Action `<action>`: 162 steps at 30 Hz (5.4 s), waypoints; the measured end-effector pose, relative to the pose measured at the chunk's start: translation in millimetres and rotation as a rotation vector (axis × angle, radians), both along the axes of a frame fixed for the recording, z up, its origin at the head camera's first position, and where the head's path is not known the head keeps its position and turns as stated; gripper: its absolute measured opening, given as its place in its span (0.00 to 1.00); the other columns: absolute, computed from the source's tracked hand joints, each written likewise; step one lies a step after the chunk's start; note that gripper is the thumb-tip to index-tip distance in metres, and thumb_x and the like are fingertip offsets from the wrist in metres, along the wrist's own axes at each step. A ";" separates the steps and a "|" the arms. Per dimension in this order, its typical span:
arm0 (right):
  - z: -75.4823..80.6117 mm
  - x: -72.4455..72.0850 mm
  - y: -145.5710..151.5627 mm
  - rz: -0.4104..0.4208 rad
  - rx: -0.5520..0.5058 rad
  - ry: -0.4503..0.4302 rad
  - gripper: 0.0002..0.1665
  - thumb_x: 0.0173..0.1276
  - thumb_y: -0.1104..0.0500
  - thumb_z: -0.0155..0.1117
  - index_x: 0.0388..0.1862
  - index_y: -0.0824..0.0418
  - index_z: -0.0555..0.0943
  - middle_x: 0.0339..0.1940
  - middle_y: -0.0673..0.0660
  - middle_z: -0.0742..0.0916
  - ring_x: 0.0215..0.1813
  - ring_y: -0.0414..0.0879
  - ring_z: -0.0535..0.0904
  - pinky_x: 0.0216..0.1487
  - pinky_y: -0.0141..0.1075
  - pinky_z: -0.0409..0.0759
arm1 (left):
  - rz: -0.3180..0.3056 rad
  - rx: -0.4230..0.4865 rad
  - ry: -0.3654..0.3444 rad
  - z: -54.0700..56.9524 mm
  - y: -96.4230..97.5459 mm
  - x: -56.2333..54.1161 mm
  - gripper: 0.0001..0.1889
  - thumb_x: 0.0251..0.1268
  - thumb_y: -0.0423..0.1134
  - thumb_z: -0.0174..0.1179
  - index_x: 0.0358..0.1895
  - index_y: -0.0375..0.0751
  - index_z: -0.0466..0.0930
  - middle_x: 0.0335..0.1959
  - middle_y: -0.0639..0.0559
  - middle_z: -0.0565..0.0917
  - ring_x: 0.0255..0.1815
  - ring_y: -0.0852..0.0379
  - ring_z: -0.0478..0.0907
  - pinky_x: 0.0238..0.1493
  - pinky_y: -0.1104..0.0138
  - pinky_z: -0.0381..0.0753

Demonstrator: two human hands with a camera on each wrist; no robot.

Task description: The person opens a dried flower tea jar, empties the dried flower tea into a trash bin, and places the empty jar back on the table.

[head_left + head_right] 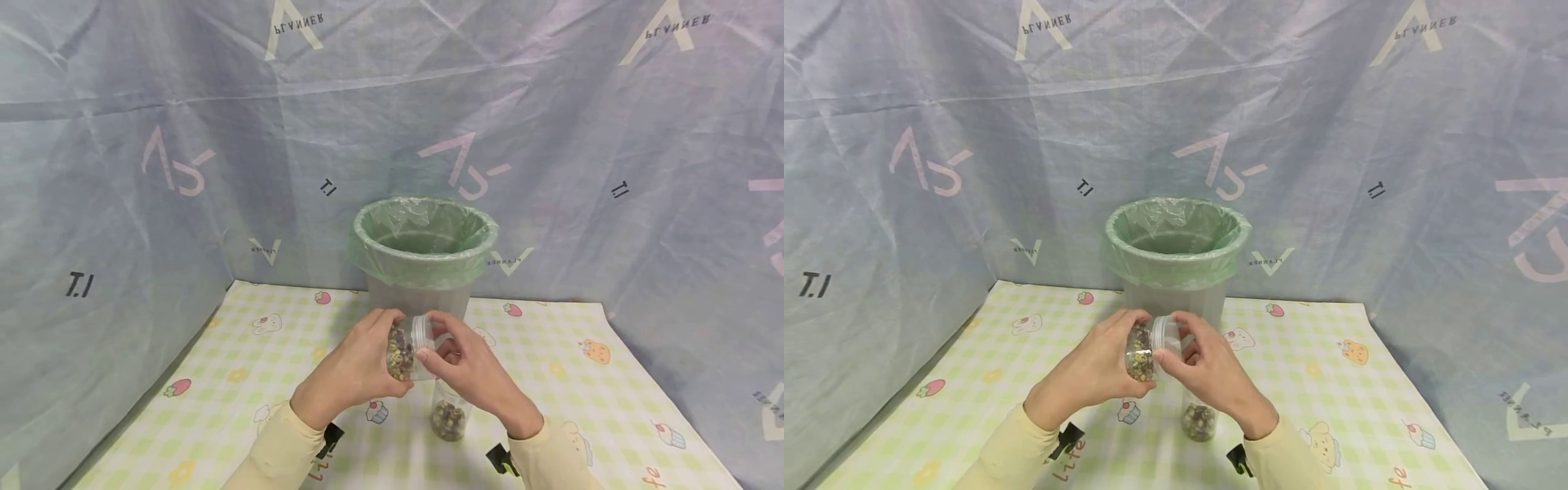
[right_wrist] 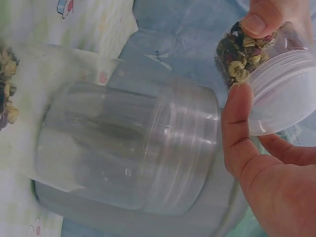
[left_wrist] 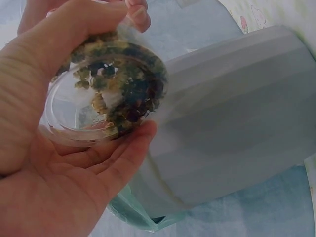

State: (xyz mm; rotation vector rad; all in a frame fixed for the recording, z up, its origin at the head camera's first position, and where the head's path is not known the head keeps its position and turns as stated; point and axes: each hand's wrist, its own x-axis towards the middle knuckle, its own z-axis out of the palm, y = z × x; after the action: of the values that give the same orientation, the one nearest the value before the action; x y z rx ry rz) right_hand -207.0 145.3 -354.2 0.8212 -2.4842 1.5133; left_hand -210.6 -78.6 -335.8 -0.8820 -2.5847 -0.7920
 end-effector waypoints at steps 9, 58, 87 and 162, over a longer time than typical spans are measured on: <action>-7.6 -2.7 -2.0 0.004 0.002 0.124 0.35 0.71 0.51 0.70 0.73 0.50 0.70 0.54 0.56 0.82 0.35 0.43 0.85 0.37 0.38 0.85 | -0.013 -0.006 -0.069 -0.9 -3.2 -1.4 0.50 0.39 0.48 0.84 0.69 0.36 0.69 0.60 0.48 0.78 0.55 0.53 0.79 0.55 0.59 0.83; 8.0 4.1 -0.8 -0.151 0.097 -0.054 0.30 0.73 0.38 0.64 0.69 0.45 0.73 0.52 0.56 0.84 0.34 0.48 0.86 0.36 0.38 0.84 | -0.006 0.012 -0.064 -0.7 2.9 -3.0 0.49 0.38 0.48 0.84 0.68 0.38 0.70 0.59 0.49 0.78 0.54 0.55 0.78 0.58 0.59 0.81; 8.7 4.9 7.3 -0.014 0.123 0.153 0.39 0.71 0.49 0.70 0.77 0.54 0.67 0.57 0.54 0.80 0.44 0.41 0.84 0.45 0.37 0.86 | -0.016 0.035 -0.067 -2.2 2.2 -3.5 0.49 0.37 0.47 0.84 0.68 0.38 0.70 0.58 0.49 0.78 0.53 0.55 0.79 0.57 0.60 0.82; 11.4 8.6 7.1 -0.026 0.143 0.235 0.38 0.76 0.50 0.64 0.80 0.50 0.63 0.66 0.53 0.78 0.57 0.48 0.81 0.55 0.43 0.85 | -0.015 0.021 -0.058 0.5 2.0 -3.1 0.49 0.36 0.47 0.85 0.67 0.38 0.70 0.59 0.49 0.79 0.54 0.55 0.79 0.58 0.60 0.82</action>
State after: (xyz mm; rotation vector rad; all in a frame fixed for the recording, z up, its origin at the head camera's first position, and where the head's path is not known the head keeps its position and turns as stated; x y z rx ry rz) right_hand -198.4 152.4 -342.8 0.9254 -2.4383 1.1656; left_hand -213.7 -76.6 -335.3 -0.8866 -2.6177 -0.8596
